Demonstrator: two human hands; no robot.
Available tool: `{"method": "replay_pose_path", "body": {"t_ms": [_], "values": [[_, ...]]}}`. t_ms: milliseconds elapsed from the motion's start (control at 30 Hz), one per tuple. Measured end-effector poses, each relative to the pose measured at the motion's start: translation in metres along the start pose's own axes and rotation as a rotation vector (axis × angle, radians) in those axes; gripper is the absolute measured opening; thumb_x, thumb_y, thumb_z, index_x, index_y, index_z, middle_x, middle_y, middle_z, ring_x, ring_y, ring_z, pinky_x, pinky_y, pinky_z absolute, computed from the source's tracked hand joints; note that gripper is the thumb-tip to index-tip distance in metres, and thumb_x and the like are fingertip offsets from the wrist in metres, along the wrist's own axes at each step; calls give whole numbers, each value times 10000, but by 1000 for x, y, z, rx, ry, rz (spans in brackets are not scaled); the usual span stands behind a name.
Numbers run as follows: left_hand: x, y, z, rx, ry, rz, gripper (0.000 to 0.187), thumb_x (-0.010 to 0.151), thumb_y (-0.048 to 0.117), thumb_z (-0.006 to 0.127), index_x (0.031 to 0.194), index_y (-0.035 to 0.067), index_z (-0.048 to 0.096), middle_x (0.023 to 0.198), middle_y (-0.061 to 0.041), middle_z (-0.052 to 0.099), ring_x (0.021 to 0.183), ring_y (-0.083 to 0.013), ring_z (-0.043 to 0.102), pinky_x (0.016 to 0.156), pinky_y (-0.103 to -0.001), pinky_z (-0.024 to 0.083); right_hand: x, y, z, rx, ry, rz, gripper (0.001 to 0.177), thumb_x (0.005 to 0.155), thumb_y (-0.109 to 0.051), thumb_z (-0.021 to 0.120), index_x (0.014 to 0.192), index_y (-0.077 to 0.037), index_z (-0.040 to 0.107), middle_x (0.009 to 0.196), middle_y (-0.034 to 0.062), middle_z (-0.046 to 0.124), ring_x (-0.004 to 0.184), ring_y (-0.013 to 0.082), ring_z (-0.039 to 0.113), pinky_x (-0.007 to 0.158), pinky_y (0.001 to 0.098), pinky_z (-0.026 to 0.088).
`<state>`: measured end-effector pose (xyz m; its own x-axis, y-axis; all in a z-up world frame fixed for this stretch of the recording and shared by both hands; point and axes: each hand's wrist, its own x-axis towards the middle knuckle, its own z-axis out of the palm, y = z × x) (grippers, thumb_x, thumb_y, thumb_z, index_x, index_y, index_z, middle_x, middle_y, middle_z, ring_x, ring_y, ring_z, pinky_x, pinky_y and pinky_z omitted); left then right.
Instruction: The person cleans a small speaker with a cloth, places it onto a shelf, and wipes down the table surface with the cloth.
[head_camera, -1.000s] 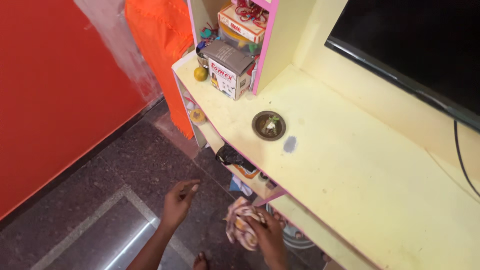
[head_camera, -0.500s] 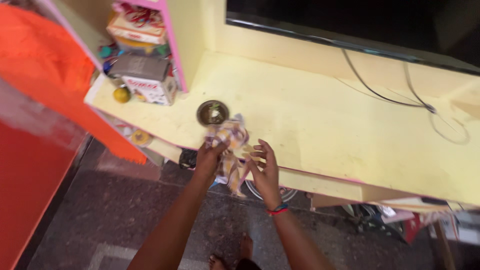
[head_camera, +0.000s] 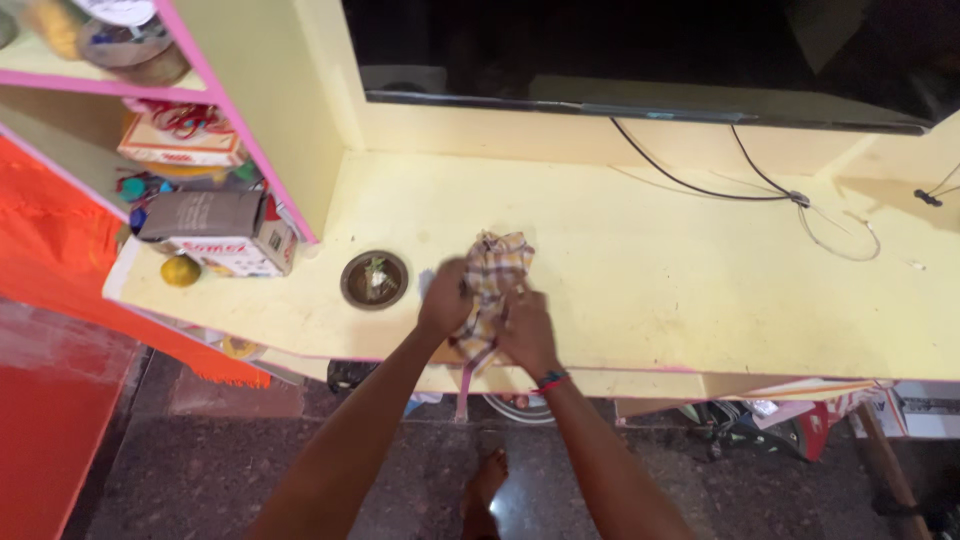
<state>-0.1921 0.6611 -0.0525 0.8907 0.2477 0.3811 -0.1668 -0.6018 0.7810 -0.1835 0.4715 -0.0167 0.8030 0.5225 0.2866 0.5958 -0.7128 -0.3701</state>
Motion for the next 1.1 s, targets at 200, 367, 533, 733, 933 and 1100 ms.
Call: {"method": "replay_pose_path", "body": {"t_ms": [200,367,533,733,933,1100], "values": [[30,21,-21,-64,67,-223,329,909,115,631,1232,63,670,1218,-191,701,1115,-356,680,967,-428,535,56,-28,40,-108,-168,-34,766,806,-338,703,1489,-67,485,1564,137,430,1359,337,439,986,609,355],[64,16,-15,2,124,-48,432,1051,245,568,1392,-18,591,1392,-238,622,1293,-403,581,1122,-448,441,107,-24,100,439,100,-23,678,985,-422,565,1555,-79,434,1508,113,523,1451,359,412,1200,763,109],[88,0,15,163,141,-82,655,1038,342,581,1511,-77,411,1623,-319,316,1503,-439,329,1204,-473,300,163,28,123,-370,254,-21,573,909,-413,560,1434,-182,539,1501,150,587,1437,402,417,1164,729,94],[126,7,63,266,-25,138,785,1028,368,570,1584,-84,250,1677,-282,204,1580,-415,178,1274,-485,223,159,226,55,-440,379,623,301,972,-343,548,1214,-176,611,1407,85,575,1477,346,380,1103,813,113],[141,21,84,350,-176,90,812,1010,410,507,1583,-79,206,1689,-261,154,1579,-402,97,1255,-504,214,161,150,27,-208,215,226,347,923,-421,639,1148,-157,661,1447,95,568,1443,330,410,1081,776,174],[141,30,82,329,-214,33,764,1019,397,479,1585,-46,218,1693,-226,164,1584,-388,95,1231,-485,235,141,236,-62,-228,634,614,623,822,-529,730,1299,-133,662,1535,246,402,1421,432,324,1006,756,219]]}}
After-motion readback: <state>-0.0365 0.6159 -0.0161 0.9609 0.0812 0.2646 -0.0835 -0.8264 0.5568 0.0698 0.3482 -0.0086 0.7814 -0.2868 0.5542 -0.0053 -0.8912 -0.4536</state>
